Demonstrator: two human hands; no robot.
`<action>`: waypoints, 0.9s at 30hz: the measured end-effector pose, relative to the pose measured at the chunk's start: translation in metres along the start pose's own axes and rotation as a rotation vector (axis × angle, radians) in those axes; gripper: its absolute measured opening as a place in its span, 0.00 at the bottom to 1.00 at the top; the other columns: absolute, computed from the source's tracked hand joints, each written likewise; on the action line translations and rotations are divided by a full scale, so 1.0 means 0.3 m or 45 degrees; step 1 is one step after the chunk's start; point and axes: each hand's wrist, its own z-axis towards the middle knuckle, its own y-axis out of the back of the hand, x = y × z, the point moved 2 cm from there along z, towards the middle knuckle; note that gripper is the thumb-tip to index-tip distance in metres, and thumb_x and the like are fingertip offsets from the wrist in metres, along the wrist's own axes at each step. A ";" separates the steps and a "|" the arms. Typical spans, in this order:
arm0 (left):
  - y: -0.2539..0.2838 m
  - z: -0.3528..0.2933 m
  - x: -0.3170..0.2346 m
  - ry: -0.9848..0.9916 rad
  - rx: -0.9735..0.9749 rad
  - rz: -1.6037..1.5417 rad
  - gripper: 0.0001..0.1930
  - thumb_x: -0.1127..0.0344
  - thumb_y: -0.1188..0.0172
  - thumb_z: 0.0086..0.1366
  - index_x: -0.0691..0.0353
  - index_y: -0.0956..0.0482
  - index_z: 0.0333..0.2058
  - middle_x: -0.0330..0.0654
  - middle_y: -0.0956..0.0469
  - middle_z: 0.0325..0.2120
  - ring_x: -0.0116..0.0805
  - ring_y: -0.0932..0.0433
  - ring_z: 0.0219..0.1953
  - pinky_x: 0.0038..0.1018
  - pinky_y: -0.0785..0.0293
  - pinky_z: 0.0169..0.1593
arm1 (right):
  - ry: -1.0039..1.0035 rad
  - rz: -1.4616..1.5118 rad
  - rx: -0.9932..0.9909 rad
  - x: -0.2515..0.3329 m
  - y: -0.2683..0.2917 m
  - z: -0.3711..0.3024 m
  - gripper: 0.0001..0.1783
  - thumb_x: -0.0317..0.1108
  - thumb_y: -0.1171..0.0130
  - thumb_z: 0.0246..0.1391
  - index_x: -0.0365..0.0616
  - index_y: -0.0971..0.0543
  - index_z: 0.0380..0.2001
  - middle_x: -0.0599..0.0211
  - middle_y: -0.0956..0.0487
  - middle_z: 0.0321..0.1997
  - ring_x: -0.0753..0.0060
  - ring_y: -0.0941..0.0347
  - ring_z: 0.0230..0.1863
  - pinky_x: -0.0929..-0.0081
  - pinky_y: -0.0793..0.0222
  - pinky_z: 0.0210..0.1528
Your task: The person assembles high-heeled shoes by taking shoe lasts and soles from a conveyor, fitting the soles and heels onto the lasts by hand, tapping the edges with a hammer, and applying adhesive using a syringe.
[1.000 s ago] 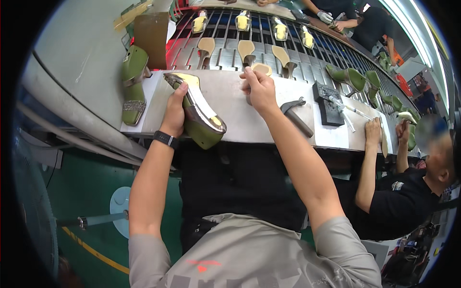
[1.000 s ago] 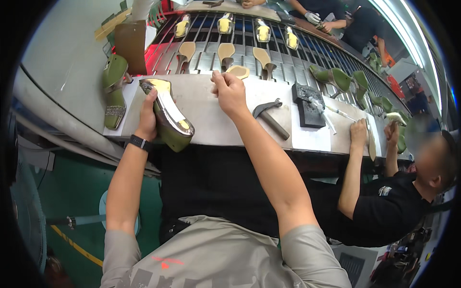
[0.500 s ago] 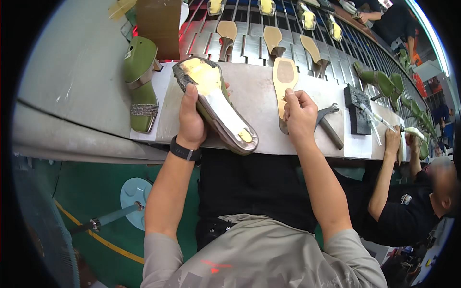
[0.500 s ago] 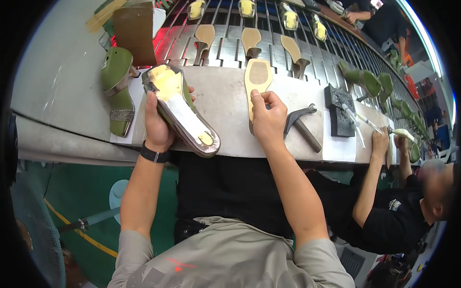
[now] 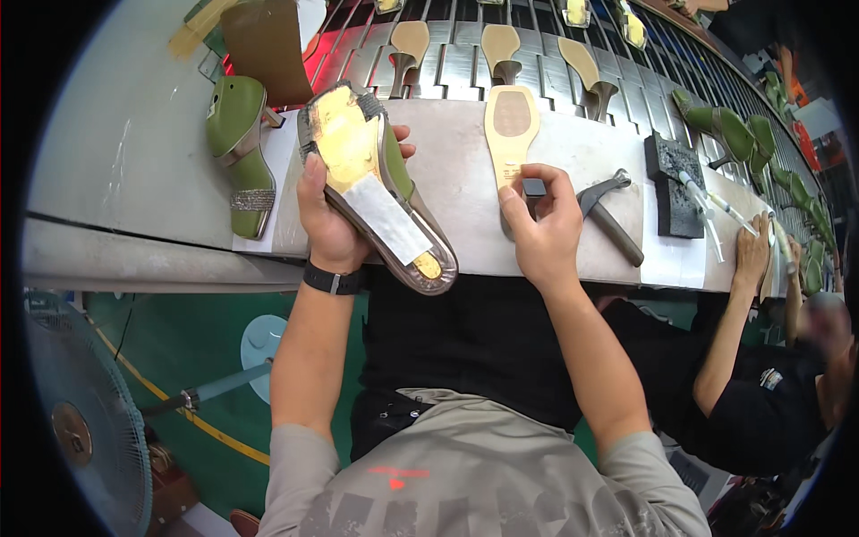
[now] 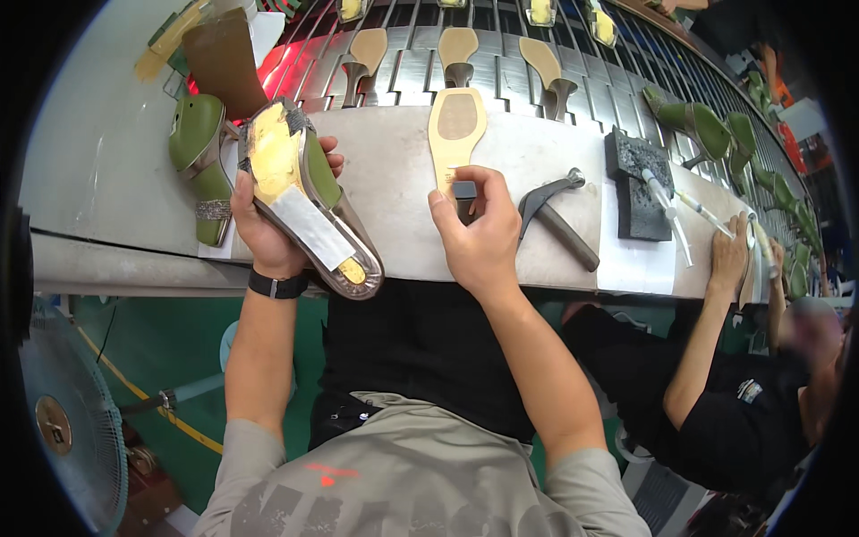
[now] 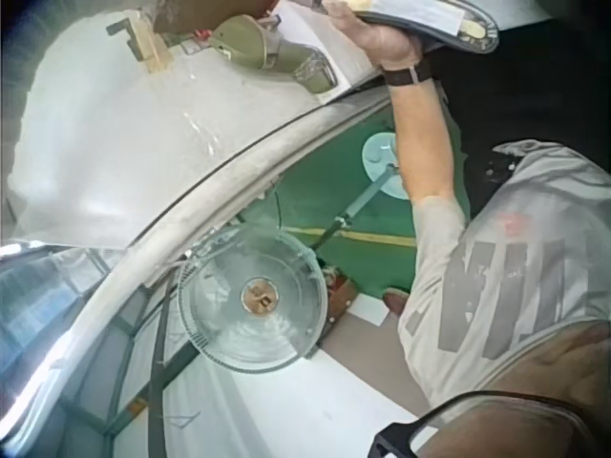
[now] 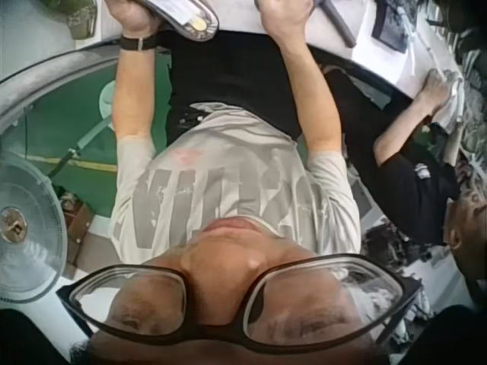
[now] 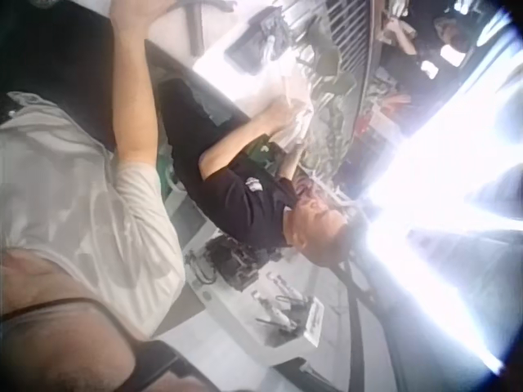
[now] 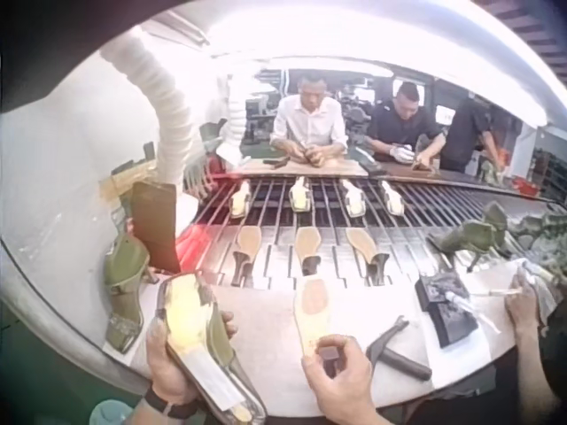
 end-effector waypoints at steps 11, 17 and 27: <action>-0.072 -0.006 0.008 -0.088 -0.198 0.356 0.40 0.38 0.51 0.68 0.69 0.34 0.64 0.57 0.24 0.56 0.47 0.22 0.54 0.40 0.23 0.54 | 0.564 -0.304 -0.260 0.097 0.125 -0.104 0.22 0.28 0.28 0.49 0.33 0.20 0.47 0.46 0.22 0.53 0.44 0.25 0.55 0.54 0.31 0.62; -0.086 -0.055 0.009 -0.214 -0.225 0.439 0.41 0.37 0.55 0.69 0.68 0.36 0.67 0.59 0.26 0.58 0.48 0.24 0.56 0.42 0.25 0.57 | 0.834 -0.128 0.178 0.245 0.028 -0.139 0.31 0.35 0.22 0.41 0.43 0.18 0.52 0.51 0.23 0.50 0.48 0.26 0.48 0.58 0.29 0.49; -0.110 -0.089 0.001 -0.416 -0.427 0.553 0.35 0.46 0.52 0.69 0.74 0.33 0.62 0.59 0.22 0.51 0.49 0.20 0.51 0.42 0.24 0.56 | 0.863 -0.105 0.335 0.186 -0.088 -0.114 0.32 0.38 0.22 0.43 0.42 0.19 0.54 0.54 0.20 0.50 0.50 0.20 0.46 0.60 0.22 0.46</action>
